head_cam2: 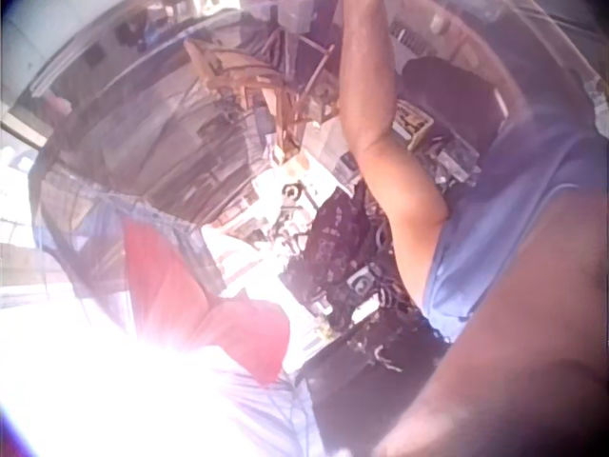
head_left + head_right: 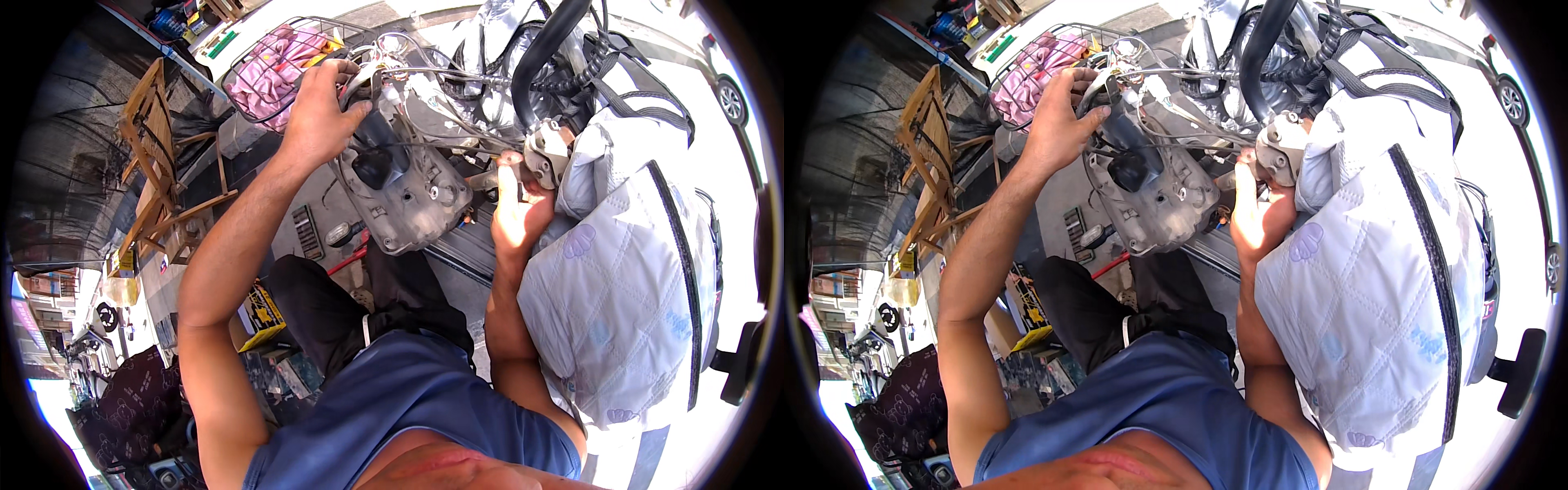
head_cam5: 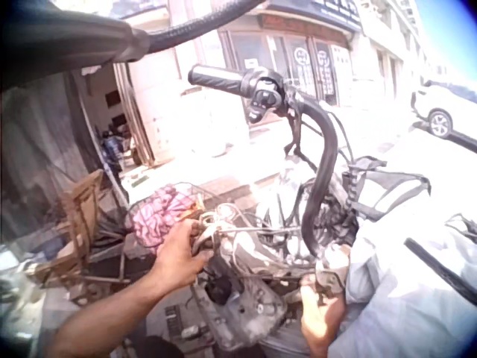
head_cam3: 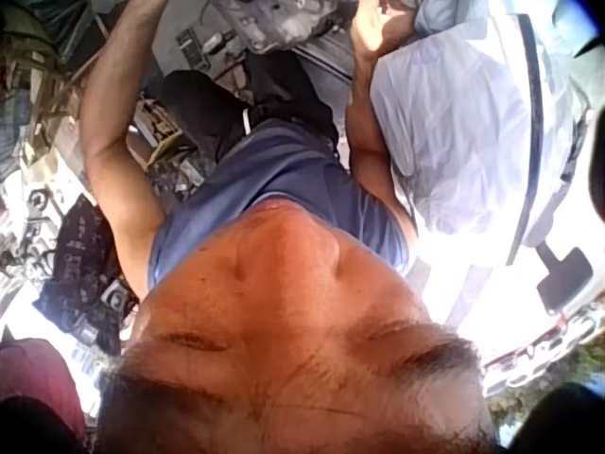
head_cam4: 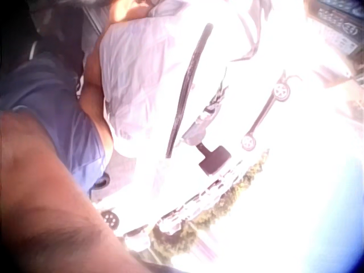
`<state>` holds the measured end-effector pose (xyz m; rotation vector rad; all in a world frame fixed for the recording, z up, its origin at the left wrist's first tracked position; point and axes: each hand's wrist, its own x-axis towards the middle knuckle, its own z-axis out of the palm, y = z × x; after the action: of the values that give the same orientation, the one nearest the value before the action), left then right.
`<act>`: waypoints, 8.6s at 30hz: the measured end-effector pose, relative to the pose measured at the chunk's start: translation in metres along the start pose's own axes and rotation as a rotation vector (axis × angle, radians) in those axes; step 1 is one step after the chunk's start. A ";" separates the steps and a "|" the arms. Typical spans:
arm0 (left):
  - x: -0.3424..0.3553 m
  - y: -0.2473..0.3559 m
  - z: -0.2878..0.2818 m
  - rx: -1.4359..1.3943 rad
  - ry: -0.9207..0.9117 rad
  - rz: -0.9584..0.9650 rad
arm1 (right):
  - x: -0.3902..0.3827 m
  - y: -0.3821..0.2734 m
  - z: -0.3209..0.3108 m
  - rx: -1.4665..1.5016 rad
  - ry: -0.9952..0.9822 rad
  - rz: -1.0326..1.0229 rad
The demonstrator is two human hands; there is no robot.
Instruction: The person manipulates the front wheel components, works on the wiring and internal parts of a motorcycle, and adjusts the motorcycle jack.
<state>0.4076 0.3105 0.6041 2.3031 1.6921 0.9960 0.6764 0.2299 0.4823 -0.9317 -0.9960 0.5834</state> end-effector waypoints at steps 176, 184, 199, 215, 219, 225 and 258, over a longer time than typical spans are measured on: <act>-0.381 -0.089 -0.221 -0.337 -0.484 -1.274 | 0.111 -0.116 0.222 -1.140 -1.066 0.045; -0.495 0.090 -0.329 -0.033 -1.258 -1.391 | 0.118 -0.110 0.221 -1.082 -1.047 0.108; -0.388 0.230 -0.302 -0.206 -1.227 -1.598 | 0.126 -0.116 0.227 -1.066 -0.947 0.270; -0.035 -0.079 -0.196 0.241 -0.433 -0.847 | 0.116 -0.095 0.209 -0.985 -0.938 0.129; 0.081 -0.096 -0.195 0.153 -0.384 -0.794 | 0.122 -0.106 0.213 -1.000 -0.979 -0.007; 0.124 -0.090 -0.177 0.146 -0.402 -0.736 | 0.115 -0.106 0.203 -0.914 -0.807 0.223; 0.216 -0.193 -0.080 0.156 -1.354 0.609 | 0.087 -0.131 0.263 -1.629 -0.572 0.392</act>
<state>0.2410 0.5513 0.6722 2.5127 0.5121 -0.6849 0.4806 0.3336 0.6943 -2.5204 -1.8405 0.2424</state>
